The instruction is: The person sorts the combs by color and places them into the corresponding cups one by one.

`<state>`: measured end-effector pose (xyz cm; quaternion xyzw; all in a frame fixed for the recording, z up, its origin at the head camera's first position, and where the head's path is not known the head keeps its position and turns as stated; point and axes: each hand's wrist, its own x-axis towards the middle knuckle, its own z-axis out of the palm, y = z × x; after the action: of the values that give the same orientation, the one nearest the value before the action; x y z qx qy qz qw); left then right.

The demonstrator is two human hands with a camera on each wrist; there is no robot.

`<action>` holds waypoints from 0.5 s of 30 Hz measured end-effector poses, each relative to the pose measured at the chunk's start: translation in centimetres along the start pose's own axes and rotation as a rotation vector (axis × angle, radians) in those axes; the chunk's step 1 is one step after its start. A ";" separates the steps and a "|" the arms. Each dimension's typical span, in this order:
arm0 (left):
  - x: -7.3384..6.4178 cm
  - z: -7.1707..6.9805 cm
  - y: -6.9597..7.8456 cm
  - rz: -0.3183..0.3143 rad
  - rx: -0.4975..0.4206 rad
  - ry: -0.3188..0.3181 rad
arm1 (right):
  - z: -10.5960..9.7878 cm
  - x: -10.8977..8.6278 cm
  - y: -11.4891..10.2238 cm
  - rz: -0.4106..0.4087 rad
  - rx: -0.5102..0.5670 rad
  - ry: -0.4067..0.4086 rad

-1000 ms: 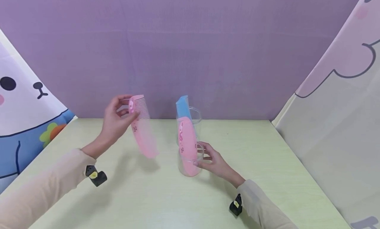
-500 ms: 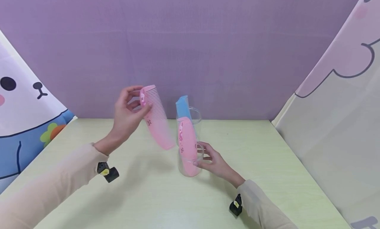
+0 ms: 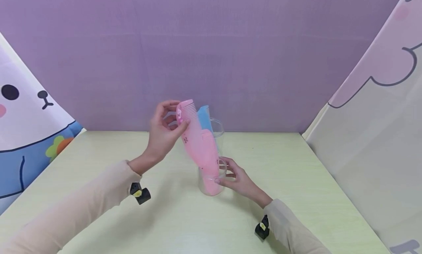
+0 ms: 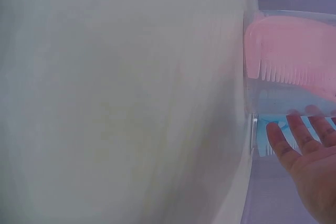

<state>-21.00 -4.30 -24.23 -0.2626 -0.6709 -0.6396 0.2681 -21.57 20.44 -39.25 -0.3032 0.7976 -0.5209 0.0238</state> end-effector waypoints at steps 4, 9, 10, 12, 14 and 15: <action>-0.5 0.9 -0.2 -0.006 0.010 -0.010 | 0.0 0.0 -0.1 0.010 -0.004 -0.003; -1.3 2.0 -0.8 -0.036 0.027 -0.035 | 0.0 0.0 -0.2 0.020 -0.007 0.000; -1.4 2.2 -1.3 -0.038 0.031 -0.039 | 0.0 0.0 -0.2 0.024 -0.004 0.000; -1.6 2.7 -2.5 -0.041 0.038 -0.047 | 0.0 0.0 -0.2 0.032 -0.005 -0.001; -1.8 3.0 -3.6 -0.049 0.047 -0.053 | 0.0 0.0 -0.2 0.039 -0.005 -0.002; -1.9 3.2 -4.2 -0.053 0.049 -0.056 | 0.0 0.0 -0.2 0.042 -0.006 -0.002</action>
<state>-22.62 -1.30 -28.66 -0.2557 -0.7003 -0.6223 0.2387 -21.49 20.35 -39.08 -0.2869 0.8054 -0.5175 0.0348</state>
